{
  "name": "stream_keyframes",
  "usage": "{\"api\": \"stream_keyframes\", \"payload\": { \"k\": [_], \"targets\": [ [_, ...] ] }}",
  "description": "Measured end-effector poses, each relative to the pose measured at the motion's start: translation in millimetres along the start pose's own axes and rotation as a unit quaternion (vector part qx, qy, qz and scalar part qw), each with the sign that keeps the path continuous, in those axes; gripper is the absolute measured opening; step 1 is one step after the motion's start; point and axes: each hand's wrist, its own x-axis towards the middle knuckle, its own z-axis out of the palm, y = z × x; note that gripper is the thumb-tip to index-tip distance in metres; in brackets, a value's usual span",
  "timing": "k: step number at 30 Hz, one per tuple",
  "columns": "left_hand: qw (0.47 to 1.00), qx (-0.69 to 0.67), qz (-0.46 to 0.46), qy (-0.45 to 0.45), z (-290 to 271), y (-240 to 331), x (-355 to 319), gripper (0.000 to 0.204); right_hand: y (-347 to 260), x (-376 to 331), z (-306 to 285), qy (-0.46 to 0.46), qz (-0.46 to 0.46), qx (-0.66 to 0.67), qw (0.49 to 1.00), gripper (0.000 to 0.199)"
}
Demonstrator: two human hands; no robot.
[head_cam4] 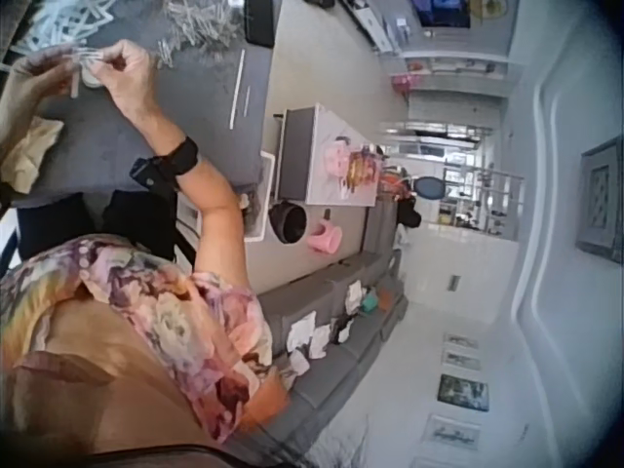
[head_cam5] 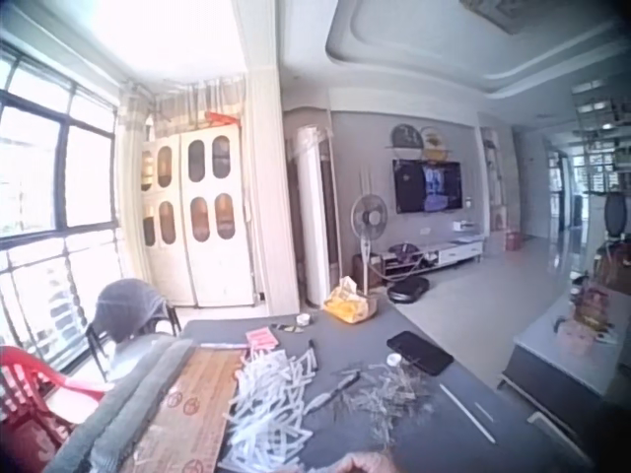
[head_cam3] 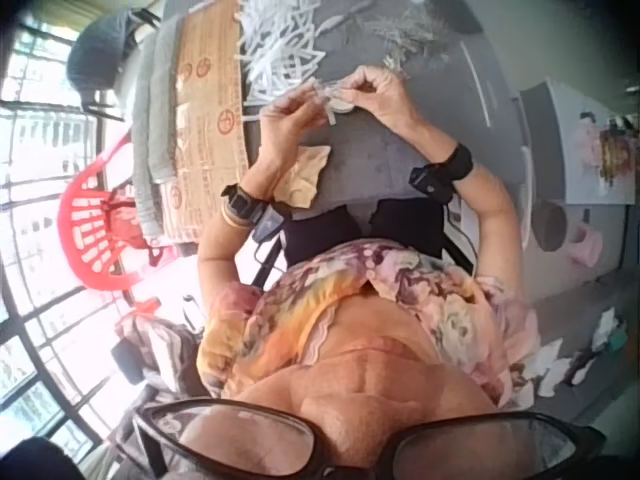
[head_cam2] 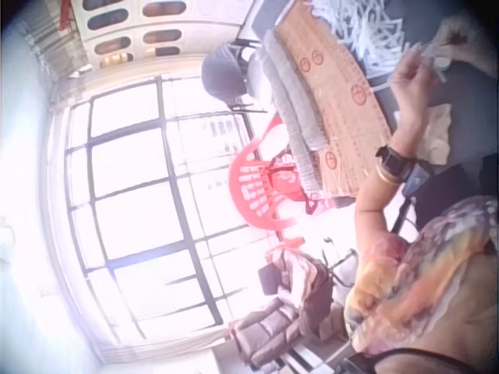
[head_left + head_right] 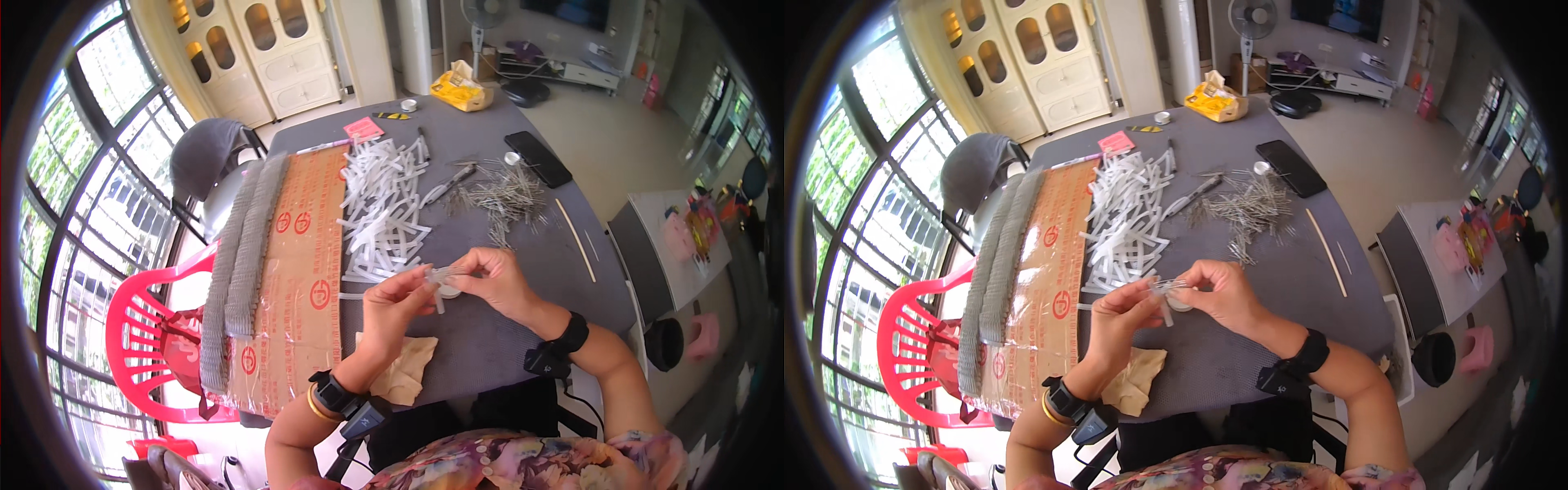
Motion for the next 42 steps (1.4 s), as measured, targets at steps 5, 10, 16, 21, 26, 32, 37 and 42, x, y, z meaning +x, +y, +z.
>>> {"api": "stream_keyframes", "payload": {
  "k": [5,10,16,21,26,32,37,42],
  "targets": [
    [1.0,-0.017,0.009,0.003,-5.4,2.2,6.3,0.032,-21.8,20.2,-20.7,-0.02,-0.05,-0.088,0.995,0.015],
    [0.998,-0.059,-0.026,0.012,-10.0,7.2,8.8,0.033,-19.3,26.0,-80.2,0.041,0.001,-0.341,0.939,0.022],
    [0.997,-0.056,-0.046,-0.023,-7.6,4.9,11.4,0.034,-11.5,15.2,-78.5,-0.065,-0.115,-0.571,0.81,0.011],
    [0.997,-0.034,-0.058,0.024,-8.5,5.5,5.5,0.032,-2.3,24.1,-75.9,-0.023,-0.189,-0.583,0.789,0.007],
    [0.998,-0.044,-0.047,0.022,-1.8,7.2,7.3,0.03,1.5,28.1,-82.1,0.089,-0.184,-0.378,0.903,0.01],
    [0.995,-0.079,-0.059,0.029,-7.5,4.4,9.5,0.029,3.1,29.7,-77.9,0.042,-0.124,-0.296,0.946,0.011],
    [0.994,-0.088,-0.061,0.022,-6.6,3.5,9.9,0.03,17.5,21.6,-58.7,-0.062,-0.012,-0.234,0.97,0.016],
    [0.993,-0.093,-0.064,0.038,-7.9,3.0,5.8,0.033,22.8,21.7,-47.3,-0.051,-0.073,-0.321,0.943,0.017]
  ]
}}
